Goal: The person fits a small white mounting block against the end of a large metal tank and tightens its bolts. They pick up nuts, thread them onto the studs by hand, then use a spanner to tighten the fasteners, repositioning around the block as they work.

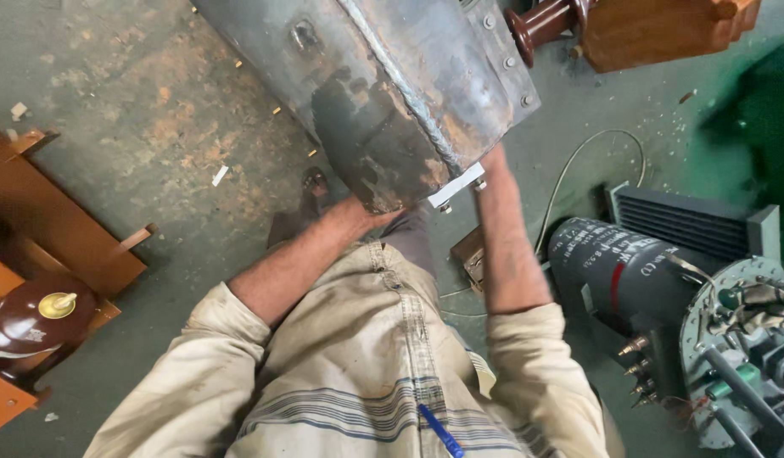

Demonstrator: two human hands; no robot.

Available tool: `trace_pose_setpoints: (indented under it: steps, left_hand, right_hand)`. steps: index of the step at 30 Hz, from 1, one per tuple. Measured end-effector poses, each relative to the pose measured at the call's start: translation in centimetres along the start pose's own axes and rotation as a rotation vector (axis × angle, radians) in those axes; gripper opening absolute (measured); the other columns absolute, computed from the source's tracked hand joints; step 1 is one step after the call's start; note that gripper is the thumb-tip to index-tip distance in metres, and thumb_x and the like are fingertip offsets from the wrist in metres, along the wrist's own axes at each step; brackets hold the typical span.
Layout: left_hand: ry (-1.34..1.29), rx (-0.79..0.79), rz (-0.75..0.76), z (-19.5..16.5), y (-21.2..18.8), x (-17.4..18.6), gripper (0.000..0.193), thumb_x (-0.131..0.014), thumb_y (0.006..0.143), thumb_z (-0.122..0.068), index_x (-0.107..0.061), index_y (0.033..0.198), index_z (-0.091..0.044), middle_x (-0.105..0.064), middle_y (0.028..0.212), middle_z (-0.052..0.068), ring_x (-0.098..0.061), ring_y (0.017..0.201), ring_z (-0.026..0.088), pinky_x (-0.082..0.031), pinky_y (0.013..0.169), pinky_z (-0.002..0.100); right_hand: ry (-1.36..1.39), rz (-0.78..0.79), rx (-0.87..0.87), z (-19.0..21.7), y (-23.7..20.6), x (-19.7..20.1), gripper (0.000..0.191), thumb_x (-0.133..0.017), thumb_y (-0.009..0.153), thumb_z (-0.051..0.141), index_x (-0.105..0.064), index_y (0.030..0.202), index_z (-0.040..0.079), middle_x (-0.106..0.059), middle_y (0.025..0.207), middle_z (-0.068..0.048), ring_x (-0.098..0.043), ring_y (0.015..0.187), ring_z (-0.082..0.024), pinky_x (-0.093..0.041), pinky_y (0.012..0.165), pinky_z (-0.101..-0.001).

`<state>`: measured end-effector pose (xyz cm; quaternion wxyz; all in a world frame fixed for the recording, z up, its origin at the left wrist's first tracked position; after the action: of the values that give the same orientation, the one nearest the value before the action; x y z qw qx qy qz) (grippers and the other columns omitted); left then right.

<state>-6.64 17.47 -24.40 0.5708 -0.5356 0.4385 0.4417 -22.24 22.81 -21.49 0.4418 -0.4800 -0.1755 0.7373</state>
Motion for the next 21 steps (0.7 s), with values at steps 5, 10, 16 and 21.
trace_pose_setpoints:
  steps: [5, 10, 16, 21]
  left_hand:
    - [0.312, -0.007, -0.091, -2.0, 0.2, 2.4, 0.028, -0.057, 0.101, -0.032, -0.059, 0.119, -0.011, -0.063, 0.106, 0.007, -0.058, 0.091, 0.022, -0.047, 0.075, 0.037]
    - [0.644, -0.103, -0.140, -4.2, 1.7, 2.1, 0.032, -0.059, 0.099, -0.031, -0.059, 0.122, -0.009, -0.064, 0.107, 0.009, -0.060, 0.092, 0.024, -0.049, 0.077, 0.038]
    - [0.706, -0.068, 0.034, -1.9, 1.6, -2.3, 0.036, -0.062, 0.097, -0.030, -0.057, 0.124, -0.007, -0.065, 0.109, 0.011, -0.062, 0.094, 0.026, -0.052, 0.079, 0.039]
    - [0.330, 0.052, 0.036, 0.1, 0.4, -4.8, 0.041, -0.064, 0.095, -0.030, -0.057, 0.126, -0.005, -0.066, 0.110, 0.013, -0.064, 0.095, 0.028, -0.054, 0.081, 0.040]
  right_hand:
    - [0.737, -0.064, -0.116, -12.5, -3.4, 4.5, 0.019, -0.047, 0.111, 0.014, -0.061, 0.118, 0.003, -0.070, 0.105, -0.011, -0.072, 0.088, -0.022, -0.064, 0.076, -0.0347]
    - [0.043, -0.196, -0.166, -17.1, -8.0, 5.0, 0.019, -0.046, 0.099, 0.017, -0.062, 0.097, 0.006, -0.065, 0.073, -0.007, -0.059, 0.054, -0.017, -0.066, 0.064, -0.0455]
    - [-0.641, 0.176, -0.031, -16.4, -20.8, -2.1, 0.029, -0.053, 0.104, 0.019, -0.052, 0.120, -0.005, -0.068, 0.092, -0.015, -0.063, 0.065, -0.019, -0.055, 0.072, -0.0415]
    - [-0.437, 0.187, 0.263, -10.7, -29.5, -9.6, 0.075, -0.066, 0.100, 0.021, -0.016, 0.155, 0.006, -0.062, 0.112, -0.020, -0.064, 0.077, -0.020, -0.060, 0.098, -0.0452]
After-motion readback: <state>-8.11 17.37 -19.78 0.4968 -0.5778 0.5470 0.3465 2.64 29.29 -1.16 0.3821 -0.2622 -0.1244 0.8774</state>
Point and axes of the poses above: each hand's wrist, its own y-axis towards the middle knuckle, its own x-axis out of the back of the hand, z = x × y, the point moved 4 cm from there along y, towards the middle knuckle
